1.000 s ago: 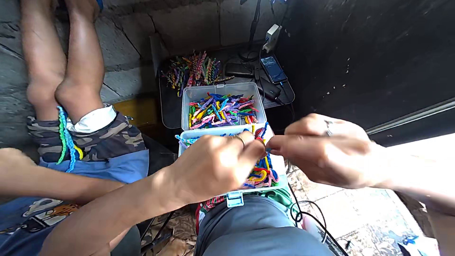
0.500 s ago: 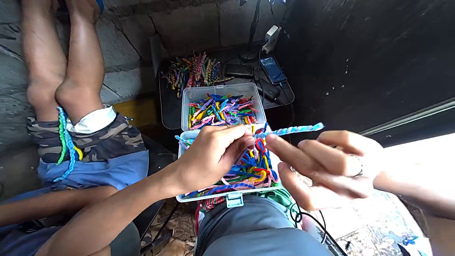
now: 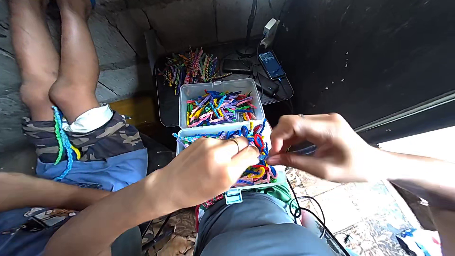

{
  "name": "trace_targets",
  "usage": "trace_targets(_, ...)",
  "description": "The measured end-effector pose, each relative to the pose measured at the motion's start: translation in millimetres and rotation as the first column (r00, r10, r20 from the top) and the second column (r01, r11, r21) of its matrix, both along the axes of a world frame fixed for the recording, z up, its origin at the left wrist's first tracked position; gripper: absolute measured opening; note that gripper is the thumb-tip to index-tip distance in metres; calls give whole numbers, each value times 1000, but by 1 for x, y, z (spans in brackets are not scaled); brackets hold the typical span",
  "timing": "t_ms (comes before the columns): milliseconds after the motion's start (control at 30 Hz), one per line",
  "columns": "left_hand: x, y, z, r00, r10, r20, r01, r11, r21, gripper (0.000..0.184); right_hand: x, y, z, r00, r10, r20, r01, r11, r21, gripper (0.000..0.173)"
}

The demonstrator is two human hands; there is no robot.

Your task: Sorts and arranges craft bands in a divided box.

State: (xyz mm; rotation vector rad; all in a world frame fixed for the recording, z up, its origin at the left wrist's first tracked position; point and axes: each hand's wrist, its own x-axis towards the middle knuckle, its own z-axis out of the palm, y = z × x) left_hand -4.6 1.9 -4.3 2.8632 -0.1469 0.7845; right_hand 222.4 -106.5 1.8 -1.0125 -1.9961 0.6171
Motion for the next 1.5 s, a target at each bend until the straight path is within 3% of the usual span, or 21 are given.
trace_targets(67,0,-8,0,996,48,69,-66,960,273,18,5,8,1,972,1,-237,-80,942,-325,17)
trace_targets(133,0,-6,-3,992,79,98,-108,934,339,17,7,13,1,966,-37,-255,-68,918,-390,22)
trace_targets(167,1,-3,-7,991,91,101,-117,950,288,17,6,12,0,986,-45,-158,-3,957,-290,21)
trace_targets(233,2,5,-12,990,126,59,-131,988,81,20,4,9,-7,982,-124,144,101,982,161,17)
trace_targets(333,2,9,-8,994,84,-65,-102,918,-382,23,1,1,-9,788,-401,468,-89,677,731,3)
trace_targets(400,3,8,-2,991,-30,-131,-61,771,-634,21,-2,-2,-10,705,-488,515,-246,514,822,13)
trace_targets(467,5,8,0,977,-160,-141,-14,610,-792,20,-2,-2,-13,732,-435,524,-310,472,825,15)
trace_targets(533,6,9,1,966,-222,-134,22,585,-811,21,-3,-3,-12,752,-410,517,-307,475,825,13)
trace_targets(567,6,10,1,966,-223,-130,41,632,-774,22,-4,-5,-12,760,-410,504,-267,510,817,12)
trace_targets(667,5,13,3,983,-143,-116,62,851,-522,25,-6,-7,-10,881,-254,399,-67,768,637,8)
trace_targets(767,3,12,3,998,-33,-57,22,982,-188,26,-4,0,-4,994,-90,53,81,984,156,5)
trace_targets(833,1,8,3,1000,30,-1,-30,998,57,21,-3,8,-1,966,-76,-248,9,965,-261,20)
trace_targets(900,0,7,1,996,85,26,-88,979,181,18,-3,14,-1,918,-122,-377,-68,889,-453,24)
trace_targets(967,0,9,-4,993,115,5,-115,989,91,19,-3,15,-4,972,-110,-208,40,949,-312,18)
trace_targets(1033,0,12,-6,991,125,-38,-129,983,-130,22,-4,12,-9,971,-191,144,158,963,217,13)
trace_targets(1100,0,14,-4,992,77,-104,-112,913,-393,22,-5,7,-11,840,-386,381,31,735,677,9)
trace_targets(1133,0,15,-2,991,32,-132,-95,855,-510,21,-7,3,-11,758,-493,427,-57,602,796,4)
trace_targets(1200,1,16,2,982,-88,-169,-56,712,-700,19,-10,0,-10,677,-571,465,-215,451,866,11)
trace_targets(1300,3,14,5,954,-244,-175,-13,549,-836,20,-7,1,-10,694,-487,530,-342,425,838,14)
trace_targets(1400,3,12,4,965,-213,-154,49,720,-692,24,-6,-3,-11,751,-406,521,-271,530,803,12)
trace_targets(1500,1,9,0,994,-63,-86,43,976,-215,23,-9,-3,-14,884,-224,411,-81,792,606,11)
